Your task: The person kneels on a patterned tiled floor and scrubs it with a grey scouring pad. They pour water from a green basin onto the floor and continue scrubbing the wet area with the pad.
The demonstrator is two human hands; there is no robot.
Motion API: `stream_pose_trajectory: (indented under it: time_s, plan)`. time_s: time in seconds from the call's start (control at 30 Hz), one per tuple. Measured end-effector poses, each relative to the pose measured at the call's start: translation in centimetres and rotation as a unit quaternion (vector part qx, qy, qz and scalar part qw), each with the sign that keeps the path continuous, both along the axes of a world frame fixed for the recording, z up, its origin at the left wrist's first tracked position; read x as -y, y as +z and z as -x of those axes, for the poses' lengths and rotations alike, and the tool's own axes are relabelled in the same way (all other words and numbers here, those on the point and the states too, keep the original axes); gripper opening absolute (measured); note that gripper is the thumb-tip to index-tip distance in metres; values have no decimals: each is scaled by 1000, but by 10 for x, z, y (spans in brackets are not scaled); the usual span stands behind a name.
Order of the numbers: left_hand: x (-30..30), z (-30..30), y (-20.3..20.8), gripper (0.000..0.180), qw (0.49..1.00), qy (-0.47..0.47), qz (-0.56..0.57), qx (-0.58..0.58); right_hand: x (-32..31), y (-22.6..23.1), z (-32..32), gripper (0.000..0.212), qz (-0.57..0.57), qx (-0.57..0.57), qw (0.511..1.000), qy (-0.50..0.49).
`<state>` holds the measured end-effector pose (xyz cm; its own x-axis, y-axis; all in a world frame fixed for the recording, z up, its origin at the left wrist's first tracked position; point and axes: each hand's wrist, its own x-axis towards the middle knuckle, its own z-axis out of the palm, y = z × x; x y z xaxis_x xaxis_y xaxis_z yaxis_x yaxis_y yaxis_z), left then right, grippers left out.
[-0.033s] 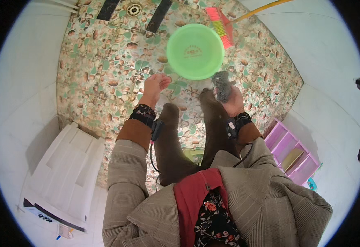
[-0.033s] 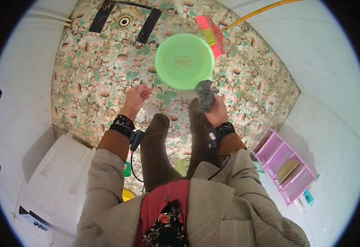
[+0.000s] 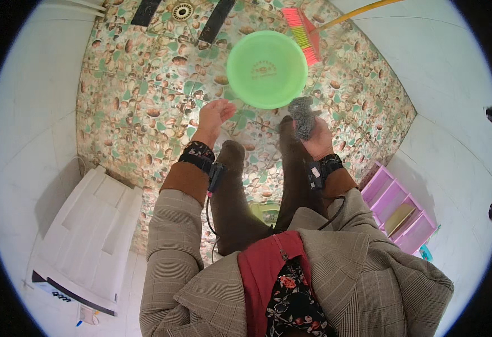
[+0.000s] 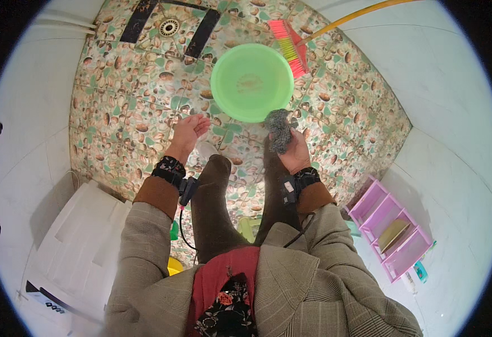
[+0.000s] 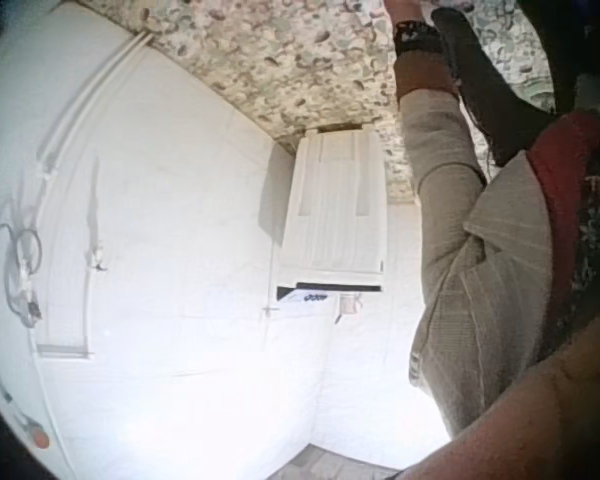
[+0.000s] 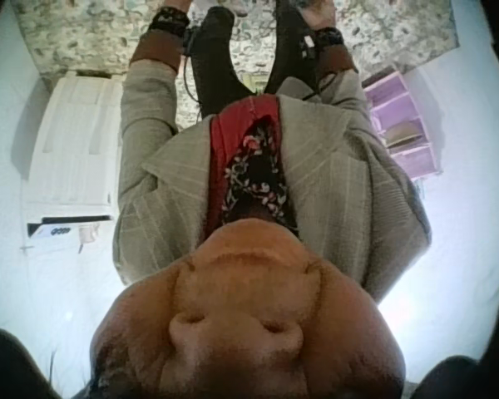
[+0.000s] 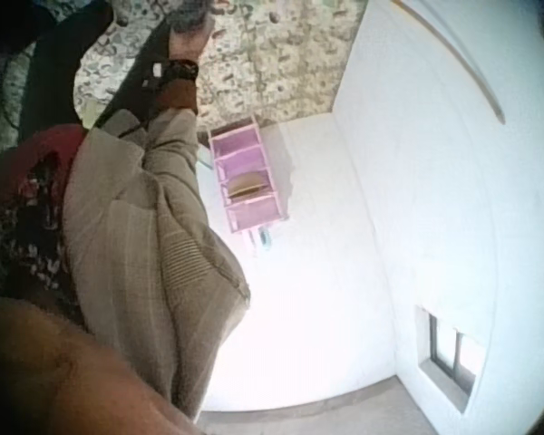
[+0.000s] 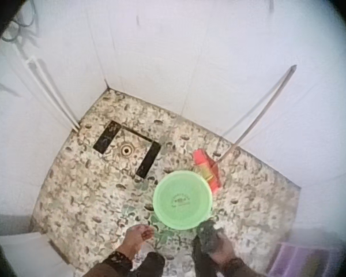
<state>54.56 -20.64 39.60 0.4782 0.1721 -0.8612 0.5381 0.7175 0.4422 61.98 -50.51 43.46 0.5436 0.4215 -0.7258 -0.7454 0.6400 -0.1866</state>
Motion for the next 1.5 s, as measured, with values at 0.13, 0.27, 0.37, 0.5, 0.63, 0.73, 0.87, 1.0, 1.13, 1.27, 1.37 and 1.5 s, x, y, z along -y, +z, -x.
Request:
stream_pose_trajectory:
  time_s: [0.13, 0.27, 0.37, 0.5, 0.63, 0.73, 0.87, 1.0, 1.13, 1.27, 1.37, 1.5]
  plan:
    - [51, -22, -70, 36, 995, 64, 71, 1, 12, -59, -14, 41, 47, -69, 997, -1]
    - [108, -43, -167, 43, 989, 39, 106, 91, 42, -104, -37, 44, -17, -93, 995, 8]
    - [147, -59, -248, 48, 996, 10, 70, 55, 68, -119, -64, 43, 24, -112, 993, -4]
    - [170, -71, -344, 37, 977, -45, -118, -173, 95, -122, -107, 38, 66, -124, 986, -95]
    - [165, -101, -392, 30, 989, 135, -36, -41, 107, -123, -126, 42, 104, -134, 980, -103]
    - [166, -137, -392, 30, 864, -311, -378, 114, 110, -124, -132, 44, 85, -145, 981, -96]
    - [158, -133, -383, 39, 969, -4, -240, -62, 104, -124, -136, 47, 84, -151, 982, -79]
    - [164, -89, -418, 25, 886, -64, -388, -244, 96, -123, -140, 44, 59, -169, 981, -73]
    - [192, -98, -454, 20, 978, -82, -193, 12, 99, -123, -141, 33, 75, -156, 984, -52]
    - [180, -121, -397, 18, 994, 21, -103, 9, 105, -125, -138, 50, 87, -164, 981, -55]
    - [146, -106, -329, 22, 778, -215, -557, -195, 101, -129, -136, 40, 61, -165, 983, -53]
    - [128, -70, -304, 43, 735, -38, -624, -262, 94, -133, -136, 38, 51, -145, 988, -31]
